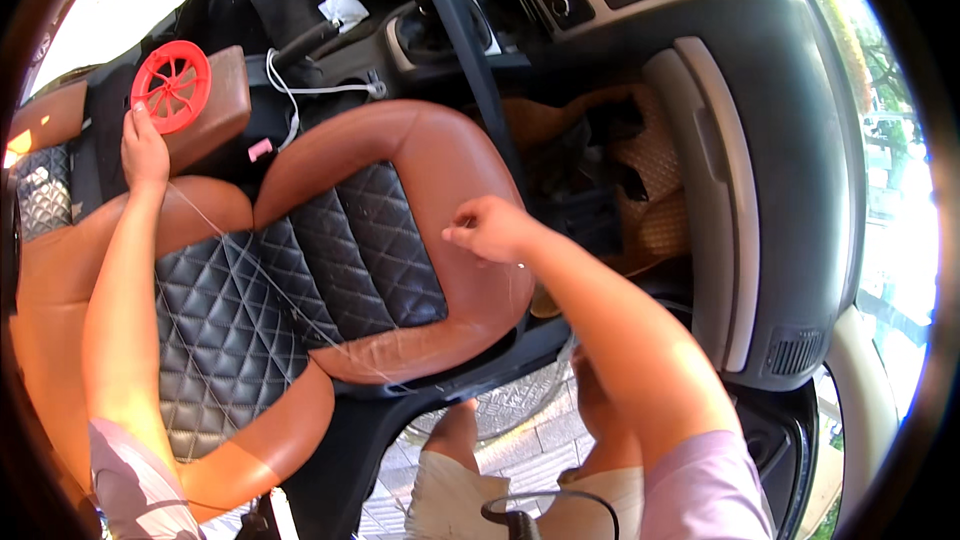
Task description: The person pulls a cable through a car's interior, threading it behind trim panels and through an overhead grab handle while managing the slack from a plastic reel.
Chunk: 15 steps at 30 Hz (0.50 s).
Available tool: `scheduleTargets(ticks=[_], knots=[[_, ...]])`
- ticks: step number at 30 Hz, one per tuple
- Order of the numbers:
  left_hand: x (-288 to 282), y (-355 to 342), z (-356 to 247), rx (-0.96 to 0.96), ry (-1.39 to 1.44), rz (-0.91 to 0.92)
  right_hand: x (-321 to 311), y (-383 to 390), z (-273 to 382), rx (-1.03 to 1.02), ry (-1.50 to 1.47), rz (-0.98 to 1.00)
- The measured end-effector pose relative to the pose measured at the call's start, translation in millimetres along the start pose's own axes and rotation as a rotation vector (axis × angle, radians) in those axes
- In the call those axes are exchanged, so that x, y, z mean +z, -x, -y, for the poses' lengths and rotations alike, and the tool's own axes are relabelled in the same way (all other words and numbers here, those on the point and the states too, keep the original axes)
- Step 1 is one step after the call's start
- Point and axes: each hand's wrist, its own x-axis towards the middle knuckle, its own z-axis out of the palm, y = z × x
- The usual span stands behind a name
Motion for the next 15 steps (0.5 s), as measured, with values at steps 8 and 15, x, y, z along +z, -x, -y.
scheduleTargets(ticks=[8, 15], knots=[[31.8, -36.6, -21.4, -0.175, -0.234, 0.000, -1.7, -70.7, 34.9, 0.391, -0.001, 0.071], [36.7, -33.3, -4.3, -0.097, -0.221, -0.069, -16.1, -89.2, 44.1, 0.515, -0.063, 0.257]])
